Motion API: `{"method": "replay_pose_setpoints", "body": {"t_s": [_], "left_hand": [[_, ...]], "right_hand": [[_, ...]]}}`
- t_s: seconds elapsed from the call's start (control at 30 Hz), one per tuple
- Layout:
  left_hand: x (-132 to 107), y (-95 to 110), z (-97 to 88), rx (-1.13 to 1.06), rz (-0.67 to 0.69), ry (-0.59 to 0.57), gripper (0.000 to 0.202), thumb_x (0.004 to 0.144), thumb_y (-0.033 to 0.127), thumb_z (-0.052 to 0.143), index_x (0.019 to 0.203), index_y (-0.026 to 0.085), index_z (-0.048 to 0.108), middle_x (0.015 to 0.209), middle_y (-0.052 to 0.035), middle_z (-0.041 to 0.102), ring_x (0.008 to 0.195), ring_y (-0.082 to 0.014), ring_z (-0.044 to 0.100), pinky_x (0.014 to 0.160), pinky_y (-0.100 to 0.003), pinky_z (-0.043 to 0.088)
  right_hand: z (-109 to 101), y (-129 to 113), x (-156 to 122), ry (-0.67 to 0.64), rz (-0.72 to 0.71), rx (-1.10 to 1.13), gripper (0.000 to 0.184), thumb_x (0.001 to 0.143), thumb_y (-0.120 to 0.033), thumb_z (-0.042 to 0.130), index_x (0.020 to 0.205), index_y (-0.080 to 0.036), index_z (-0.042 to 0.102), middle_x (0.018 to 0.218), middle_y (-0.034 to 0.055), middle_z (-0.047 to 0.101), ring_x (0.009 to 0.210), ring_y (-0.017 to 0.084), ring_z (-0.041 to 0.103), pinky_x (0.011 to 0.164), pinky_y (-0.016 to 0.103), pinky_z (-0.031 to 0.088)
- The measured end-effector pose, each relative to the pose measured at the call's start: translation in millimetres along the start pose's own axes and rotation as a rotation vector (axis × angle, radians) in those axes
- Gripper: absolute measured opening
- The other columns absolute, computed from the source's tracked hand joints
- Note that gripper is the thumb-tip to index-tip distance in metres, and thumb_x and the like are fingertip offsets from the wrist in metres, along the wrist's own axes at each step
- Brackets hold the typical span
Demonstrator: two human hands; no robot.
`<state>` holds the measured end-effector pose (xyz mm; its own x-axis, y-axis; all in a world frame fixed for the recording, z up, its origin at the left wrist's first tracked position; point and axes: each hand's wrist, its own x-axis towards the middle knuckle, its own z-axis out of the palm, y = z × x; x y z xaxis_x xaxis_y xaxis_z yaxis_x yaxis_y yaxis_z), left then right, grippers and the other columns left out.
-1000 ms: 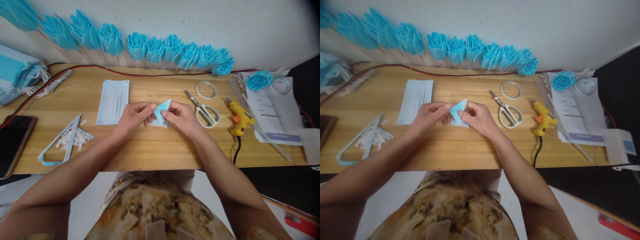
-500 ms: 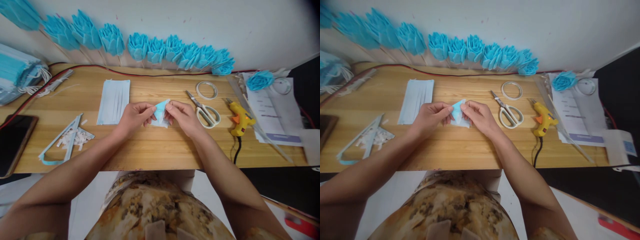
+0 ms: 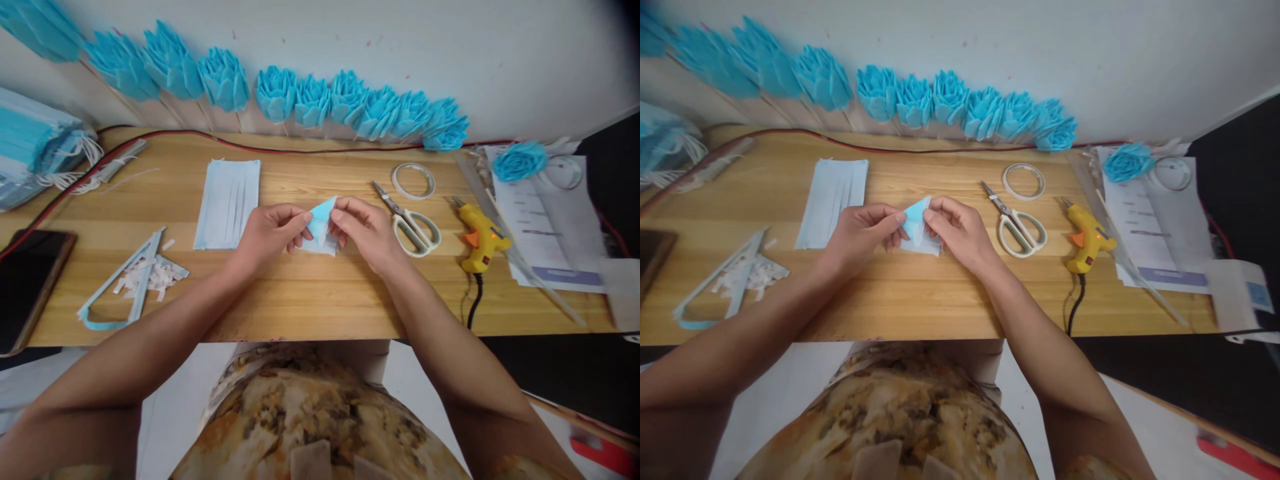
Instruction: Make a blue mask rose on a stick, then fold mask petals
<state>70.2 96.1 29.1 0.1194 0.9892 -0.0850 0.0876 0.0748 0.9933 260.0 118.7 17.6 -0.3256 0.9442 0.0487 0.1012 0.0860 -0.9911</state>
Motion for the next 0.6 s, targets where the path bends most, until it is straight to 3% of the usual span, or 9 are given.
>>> {"method": "replay_pose_setpoints", "body": {"t_s": [0.07,0.17,0.33,0.6], "left_hand": [[0.7,-0.6,-0.2,-0.019,0.001,0.022,0.026,0.084,0.033,0.069,0.066,0.014,0.068,0.060,-0.0015,0.068,0.046,-0.0067,0.051,0.045,-0.018,0.043],[1.3,-1.5,-0.6,-0.047,0.004,0.056,0.025,0.085,0.031,0.067,0.066,0.014,0.068,0.060,-0.0017,0.068,0.045,-0.0067,0.052,0.045,-0.018,0.043],[1.0,-0.5,-0.8,-0.050,0.012,0.074,0.025,0.086,0.027,0.066,0.065,0.014,0.069,0.057,-0.0006,0.065,0.045,-0.0068,0.052,0.046,-0.018,0.044],[0.7,-1.9,-0.6,-0.057,0.004,0.070,0.024,0.086,0.029,0.065,0.068,0.014,0.070,0.059,-0.0016,0.067,0.046,-0.0073,0.052,0.046,-0.019,0.045]], "right_hand": [[1.2,0.7,-0.2,0.104,-0.051,-0.017,0.022,0.089,-0.043,0.067,0.086,-0.022,0.061,0.070,-0.0021,0.063,0.059,0.011,0.054,0.052,0.024,0.041],[4.3,-0.7,-2.7,0.218,-0.163,-0.148,0.017,0.088,-0.035,0.069,0.083,-0.023,0.059,0.069,-0.0032,0.059,0.059,0.010,0.050,0.053,0.025,0.039],[8.2,-5.2,-8.6,0.165,-0.294,-0.363,0.010,0.085,-0.027,0.070,0.081,-0.022,0.063,0.067,-0.0037,0.059,0.059,0.011,0.049,0.054,0.026,0.038],[4.3,3.9,-2.4,0.245,-0.218,-0.237,0.012,0.091,-0.031,0.063,0.082,-0.022,0.062,0.073,-0.0025,0.061,0.063,0.011,0.053,0.056,0.025,0.043]]}}
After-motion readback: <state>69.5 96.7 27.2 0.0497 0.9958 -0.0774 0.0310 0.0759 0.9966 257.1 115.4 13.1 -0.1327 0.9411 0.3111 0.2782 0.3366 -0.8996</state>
